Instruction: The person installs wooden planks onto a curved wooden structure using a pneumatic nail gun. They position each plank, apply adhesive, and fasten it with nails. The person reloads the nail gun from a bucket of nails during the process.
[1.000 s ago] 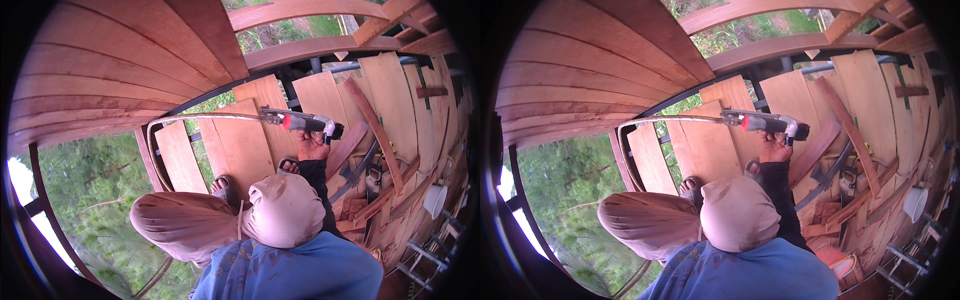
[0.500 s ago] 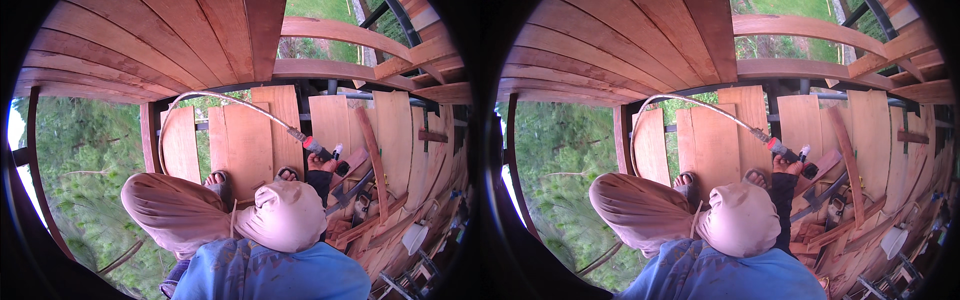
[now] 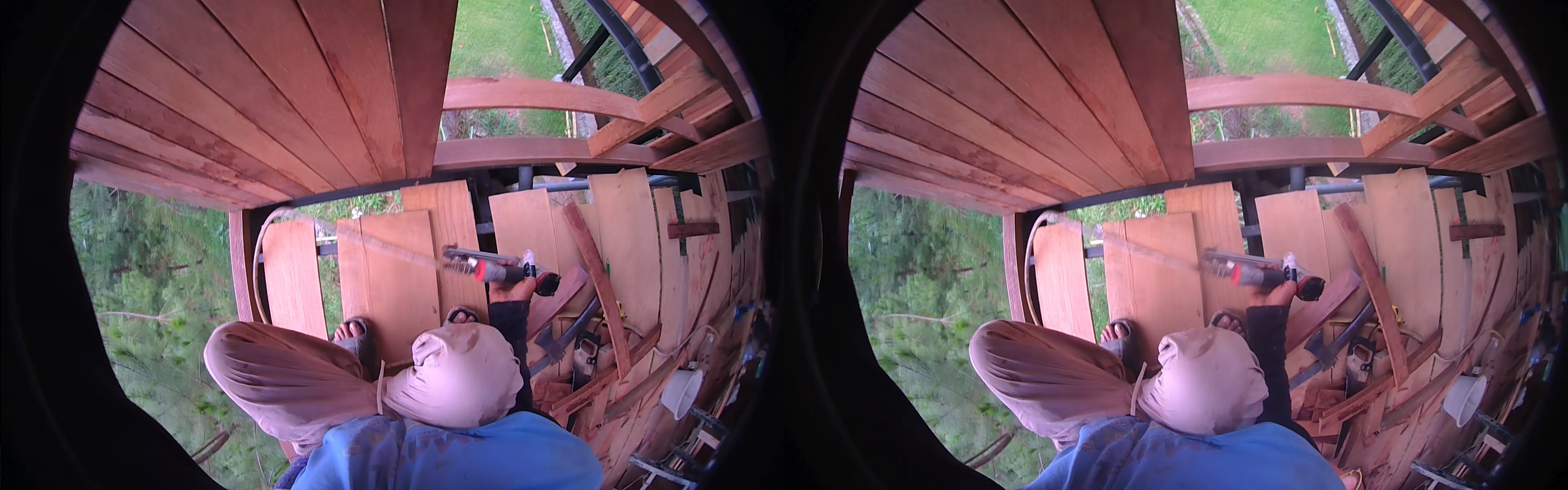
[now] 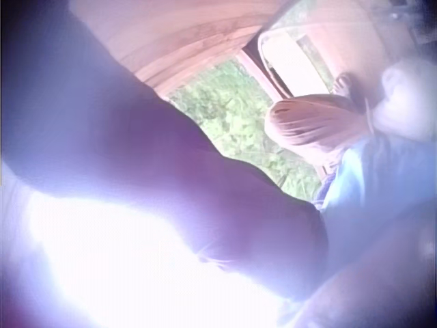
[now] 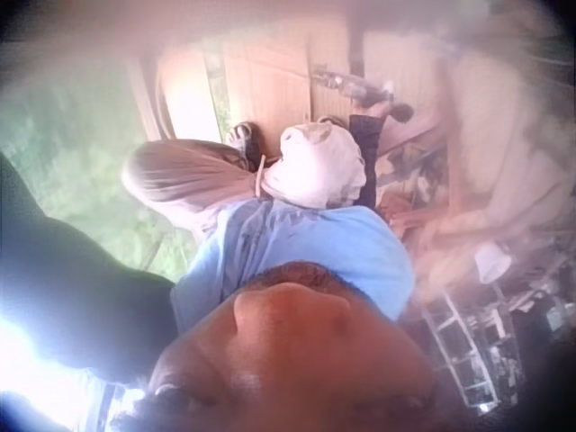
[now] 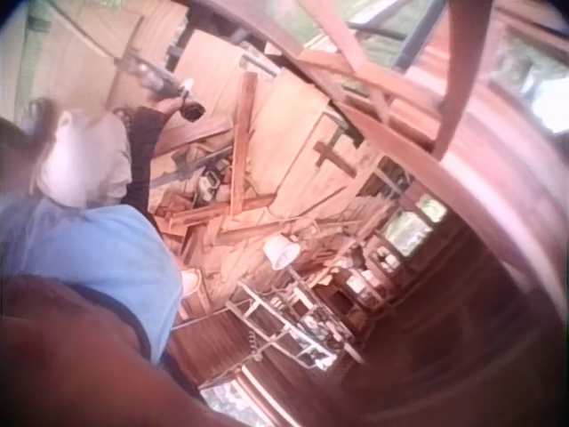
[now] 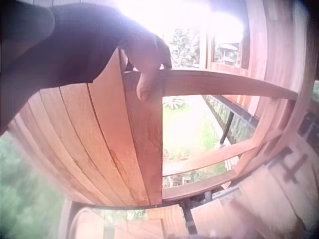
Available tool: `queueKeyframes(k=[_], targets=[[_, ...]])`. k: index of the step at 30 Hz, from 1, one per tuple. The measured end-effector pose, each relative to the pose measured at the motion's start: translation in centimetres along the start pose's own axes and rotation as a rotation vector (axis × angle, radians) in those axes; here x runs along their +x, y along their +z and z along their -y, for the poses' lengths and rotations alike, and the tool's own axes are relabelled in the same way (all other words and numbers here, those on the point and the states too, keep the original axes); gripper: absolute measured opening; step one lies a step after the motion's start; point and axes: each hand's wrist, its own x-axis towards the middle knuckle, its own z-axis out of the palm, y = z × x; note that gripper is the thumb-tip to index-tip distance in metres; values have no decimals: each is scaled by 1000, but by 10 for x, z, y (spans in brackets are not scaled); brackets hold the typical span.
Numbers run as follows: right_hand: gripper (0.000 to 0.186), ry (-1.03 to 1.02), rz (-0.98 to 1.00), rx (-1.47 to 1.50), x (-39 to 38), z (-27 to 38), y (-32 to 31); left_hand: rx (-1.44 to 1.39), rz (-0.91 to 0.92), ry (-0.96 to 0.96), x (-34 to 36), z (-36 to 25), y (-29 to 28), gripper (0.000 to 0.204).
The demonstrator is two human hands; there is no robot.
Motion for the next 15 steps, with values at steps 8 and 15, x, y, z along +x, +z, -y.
queueKeyframes(k=[8,15], targets=[[49,181,788,-441,-87,43,245,627,404,294,276,-76,-86,66],[50,-98,790,-790,-140,27,361,745,543,277,328,-93,-101,61]])
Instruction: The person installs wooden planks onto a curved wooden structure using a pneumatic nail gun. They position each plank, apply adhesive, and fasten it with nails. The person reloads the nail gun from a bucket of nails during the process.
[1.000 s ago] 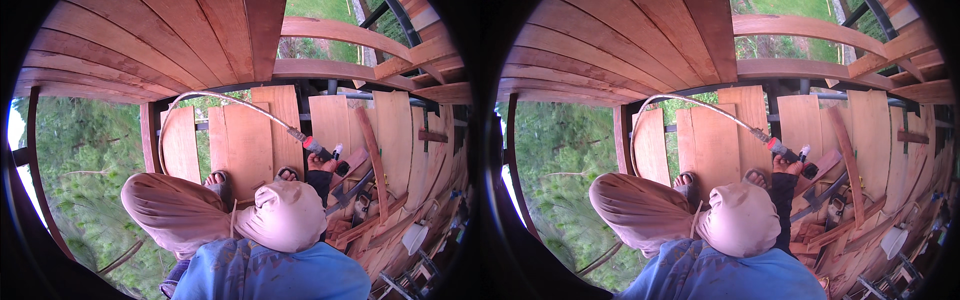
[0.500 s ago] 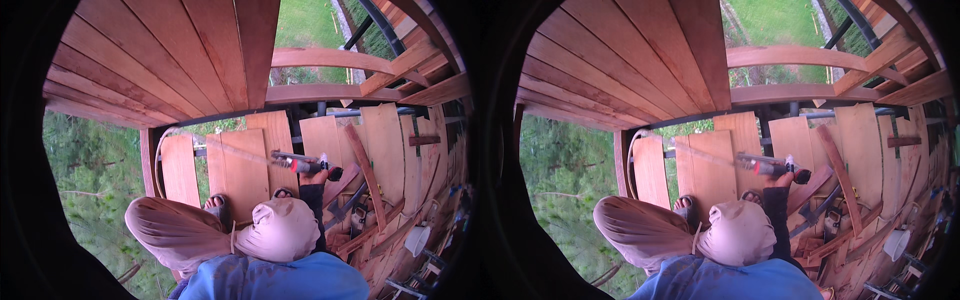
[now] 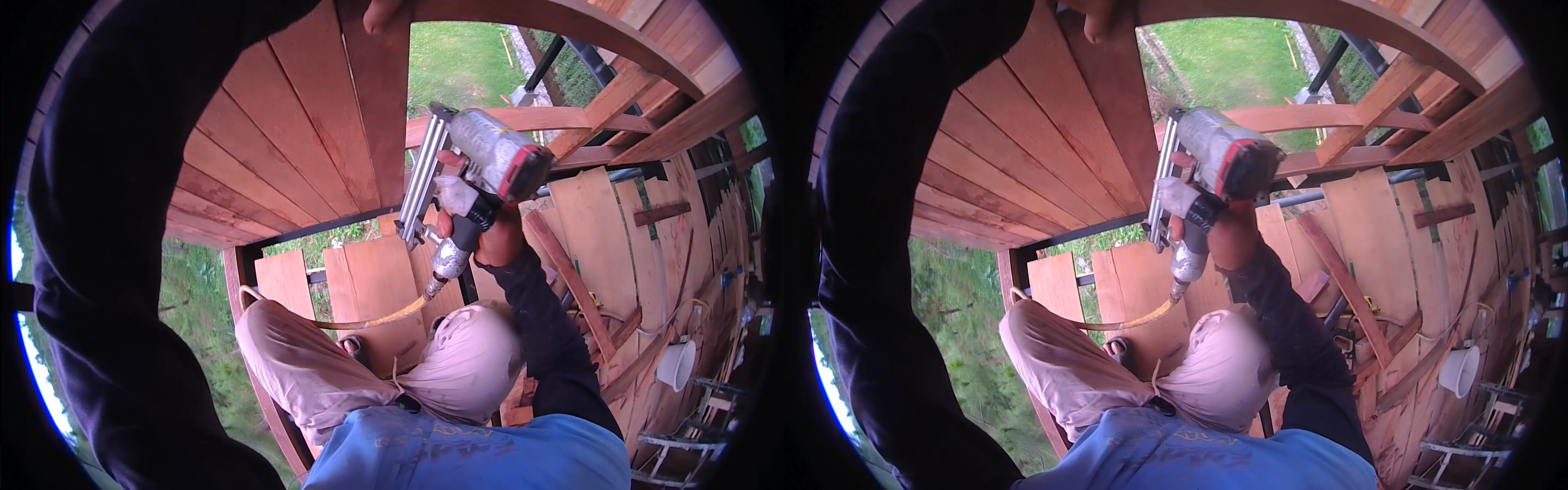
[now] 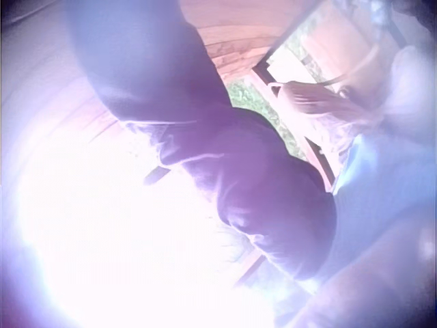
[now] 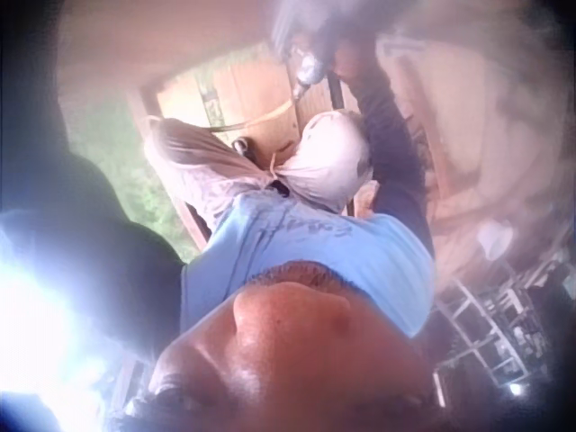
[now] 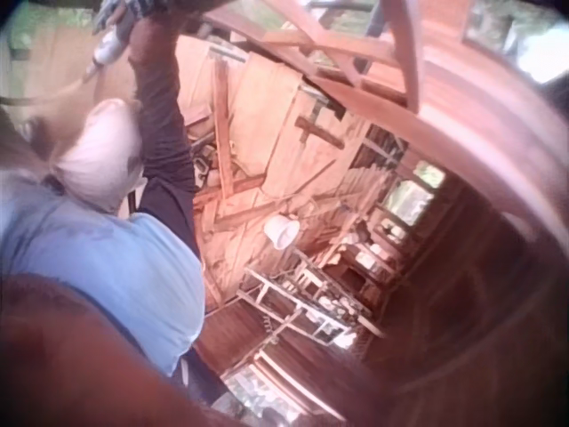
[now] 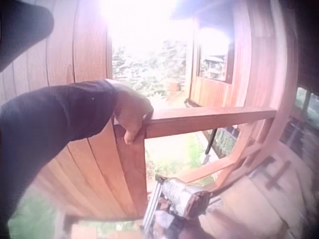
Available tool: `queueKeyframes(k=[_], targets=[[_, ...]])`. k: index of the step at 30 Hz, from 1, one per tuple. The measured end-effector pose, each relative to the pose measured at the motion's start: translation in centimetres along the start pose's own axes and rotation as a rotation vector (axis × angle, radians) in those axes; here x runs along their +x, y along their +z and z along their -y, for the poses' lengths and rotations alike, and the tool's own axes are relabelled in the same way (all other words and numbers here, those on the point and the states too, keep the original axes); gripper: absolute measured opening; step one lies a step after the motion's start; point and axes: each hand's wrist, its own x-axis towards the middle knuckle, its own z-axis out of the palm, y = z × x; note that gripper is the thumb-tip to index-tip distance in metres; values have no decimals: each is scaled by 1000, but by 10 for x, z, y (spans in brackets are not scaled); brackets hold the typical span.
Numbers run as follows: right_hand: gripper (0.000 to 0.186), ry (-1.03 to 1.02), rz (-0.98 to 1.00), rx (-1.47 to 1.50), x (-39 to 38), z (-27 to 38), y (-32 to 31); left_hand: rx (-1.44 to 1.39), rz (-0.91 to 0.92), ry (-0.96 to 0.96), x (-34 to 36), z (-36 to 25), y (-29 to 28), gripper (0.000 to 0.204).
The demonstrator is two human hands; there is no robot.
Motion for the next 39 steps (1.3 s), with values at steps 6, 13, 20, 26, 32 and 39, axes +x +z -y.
queueKeyframes(k=[6,13,20,26,32,39], targets=[[51,-19,180,-5,10,-10,-5,-18,99,89,2,5,-10,48],[50,-43,96,-31,22,-20,18,-104,142,184,-2,4,-11,38],[45,-121,40,-263,22,-28,7,-47,-980,388,-5,2,78,37],[45,-91,99,-202,26,-30,24,-926,-1084,-89,-63,-4,235,8],[43,-154,108,-130,27,-48,14,-743,-855,-297,-30,-42,306,18],[58,-122,104,-175,26,-49,17,-668,-925,-407,-12,-54,298,25]])
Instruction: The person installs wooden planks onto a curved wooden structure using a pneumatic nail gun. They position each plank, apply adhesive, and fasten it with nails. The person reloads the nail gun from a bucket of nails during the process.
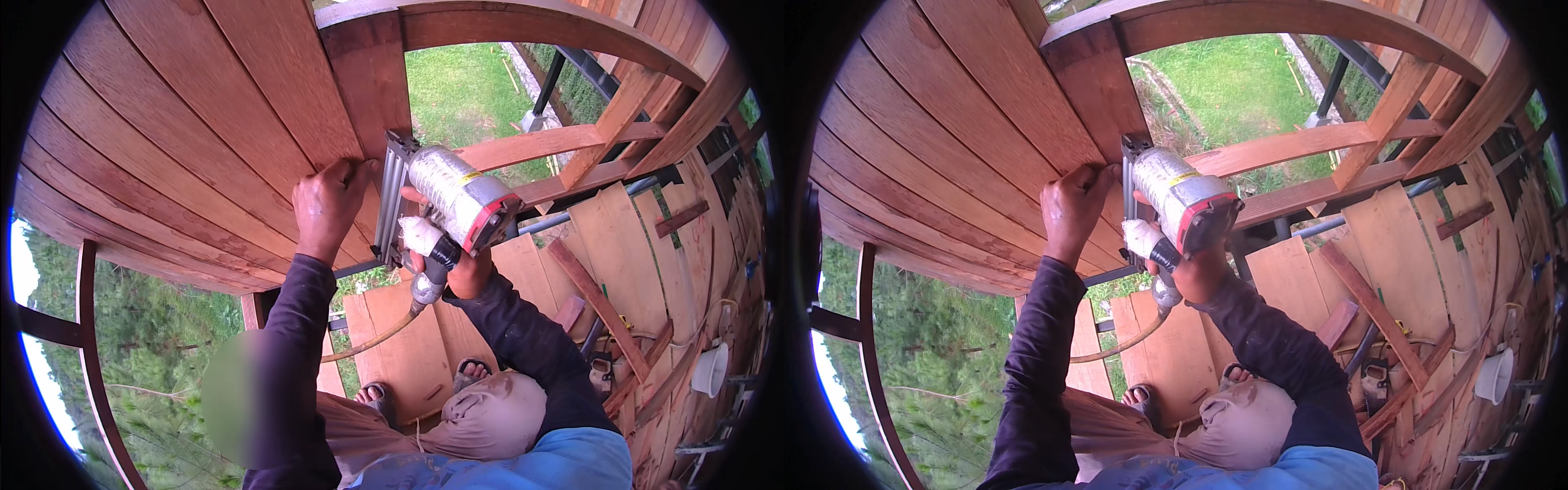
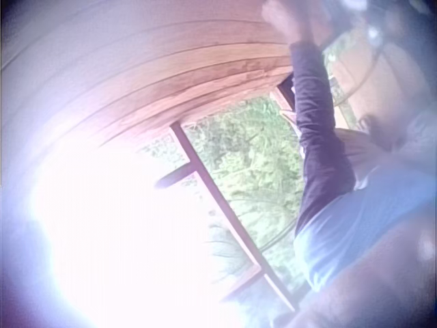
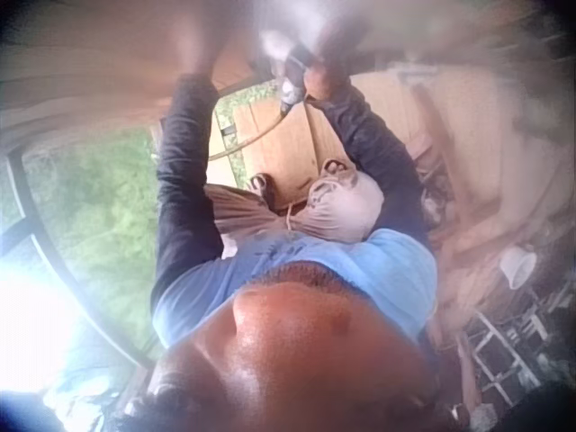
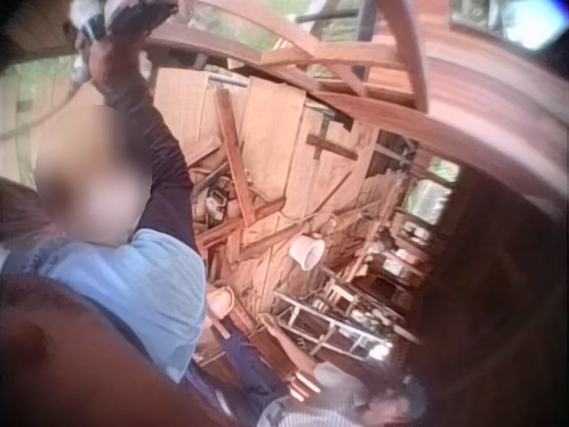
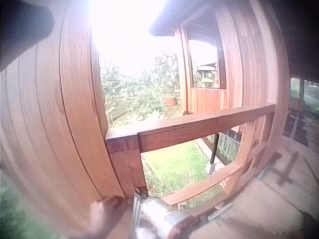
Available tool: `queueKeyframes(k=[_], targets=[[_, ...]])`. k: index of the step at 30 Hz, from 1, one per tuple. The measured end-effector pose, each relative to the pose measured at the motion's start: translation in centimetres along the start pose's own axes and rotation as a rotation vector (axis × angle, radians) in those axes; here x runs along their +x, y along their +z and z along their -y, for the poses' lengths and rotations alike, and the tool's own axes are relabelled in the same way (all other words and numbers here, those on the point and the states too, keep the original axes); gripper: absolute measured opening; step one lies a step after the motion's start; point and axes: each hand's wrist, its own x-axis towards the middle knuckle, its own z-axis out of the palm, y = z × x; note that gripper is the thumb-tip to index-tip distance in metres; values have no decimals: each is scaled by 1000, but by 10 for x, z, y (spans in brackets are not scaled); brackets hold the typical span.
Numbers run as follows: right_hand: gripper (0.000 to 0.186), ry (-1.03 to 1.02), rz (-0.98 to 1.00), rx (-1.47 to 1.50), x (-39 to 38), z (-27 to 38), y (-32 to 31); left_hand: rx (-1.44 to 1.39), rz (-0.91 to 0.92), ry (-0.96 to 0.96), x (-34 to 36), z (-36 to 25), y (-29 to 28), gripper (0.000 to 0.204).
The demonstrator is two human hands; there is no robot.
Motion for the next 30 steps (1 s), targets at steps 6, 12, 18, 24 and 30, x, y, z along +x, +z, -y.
queueKeyframes(k=[6,12,18,24,30], targets=[[51,-6,22,139,0,-7,-6,-55,-85,-101,-2,-10,9,28],[84,20,112,509,3,-3,-25,-118,-99,-134,-4,-8,11,28],[90,-194,254,528,25,19,-38,-145,-71,-147,-3,-11,6,26],[89,-204,330,604,34,22,-35,-167,-42,-147,-3,-8,5,24],[91,-208,278,508,37,36,-39,-157,-57,-116,-2,-5,7,21]])
